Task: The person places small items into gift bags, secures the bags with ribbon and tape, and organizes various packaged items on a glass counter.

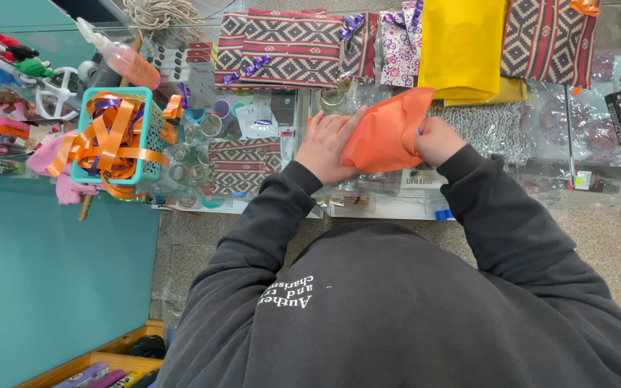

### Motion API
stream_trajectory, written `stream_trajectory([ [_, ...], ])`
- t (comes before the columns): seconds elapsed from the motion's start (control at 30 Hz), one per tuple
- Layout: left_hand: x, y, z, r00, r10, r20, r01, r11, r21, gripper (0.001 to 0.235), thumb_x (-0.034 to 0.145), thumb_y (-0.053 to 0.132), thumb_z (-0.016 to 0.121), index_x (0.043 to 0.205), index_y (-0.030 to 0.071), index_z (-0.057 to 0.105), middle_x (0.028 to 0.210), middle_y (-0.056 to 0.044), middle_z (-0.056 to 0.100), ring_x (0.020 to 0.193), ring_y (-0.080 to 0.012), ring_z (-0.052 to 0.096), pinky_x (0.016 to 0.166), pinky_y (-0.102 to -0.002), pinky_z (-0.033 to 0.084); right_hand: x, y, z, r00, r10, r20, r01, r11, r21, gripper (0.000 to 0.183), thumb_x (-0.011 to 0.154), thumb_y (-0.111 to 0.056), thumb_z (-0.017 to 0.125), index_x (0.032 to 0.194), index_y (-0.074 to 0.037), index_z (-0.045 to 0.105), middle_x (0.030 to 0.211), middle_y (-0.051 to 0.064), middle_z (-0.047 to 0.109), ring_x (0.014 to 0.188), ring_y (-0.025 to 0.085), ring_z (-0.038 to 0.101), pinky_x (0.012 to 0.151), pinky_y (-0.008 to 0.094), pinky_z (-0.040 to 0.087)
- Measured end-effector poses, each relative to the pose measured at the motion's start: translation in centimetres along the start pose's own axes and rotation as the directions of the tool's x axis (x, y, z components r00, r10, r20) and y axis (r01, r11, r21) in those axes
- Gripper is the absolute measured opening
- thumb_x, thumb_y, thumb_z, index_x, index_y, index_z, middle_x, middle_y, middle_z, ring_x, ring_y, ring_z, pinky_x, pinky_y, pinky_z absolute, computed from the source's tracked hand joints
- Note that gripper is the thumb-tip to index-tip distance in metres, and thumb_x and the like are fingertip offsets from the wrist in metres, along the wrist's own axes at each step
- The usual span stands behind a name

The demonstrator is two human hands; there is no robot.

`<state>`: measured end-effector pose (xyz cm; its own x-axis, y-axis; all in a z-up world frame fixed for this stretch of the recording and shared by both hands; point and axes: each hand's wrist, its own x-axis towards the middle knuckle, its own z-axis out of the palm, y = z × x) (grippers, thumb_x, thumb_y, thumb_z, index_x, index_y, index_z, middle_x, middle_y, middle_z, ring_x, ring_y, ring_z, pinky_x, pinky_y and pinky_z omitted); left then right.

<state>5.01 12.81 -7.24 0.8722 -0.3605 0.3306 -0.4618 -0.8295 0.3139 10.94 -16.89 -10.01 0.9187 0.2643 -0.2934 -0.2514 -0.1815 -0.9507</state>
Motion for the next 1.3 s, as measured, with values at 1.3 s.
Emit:
stream_trajectory([
  [1.3,-2.6,-0.9,-0.1,0.997,0.035,-0.073,-0.025,0.991,0.133,0.122,0.061,0.075,0.087,0.161,0.025,0.037,0.157,-0.008,0.047,0.146,-0.0295,0.046,0.122,-0.074,0.014,1.8,-0.6,2.6,0.988,-0.124,0.094,0.139,0.975,-0.173,0.029,0.104,-0.022,0.055,0.102,0.002,0.072,0.081,0.019,0.063,0.083,0.032,0.066,0.076,0.047,0.052],
])
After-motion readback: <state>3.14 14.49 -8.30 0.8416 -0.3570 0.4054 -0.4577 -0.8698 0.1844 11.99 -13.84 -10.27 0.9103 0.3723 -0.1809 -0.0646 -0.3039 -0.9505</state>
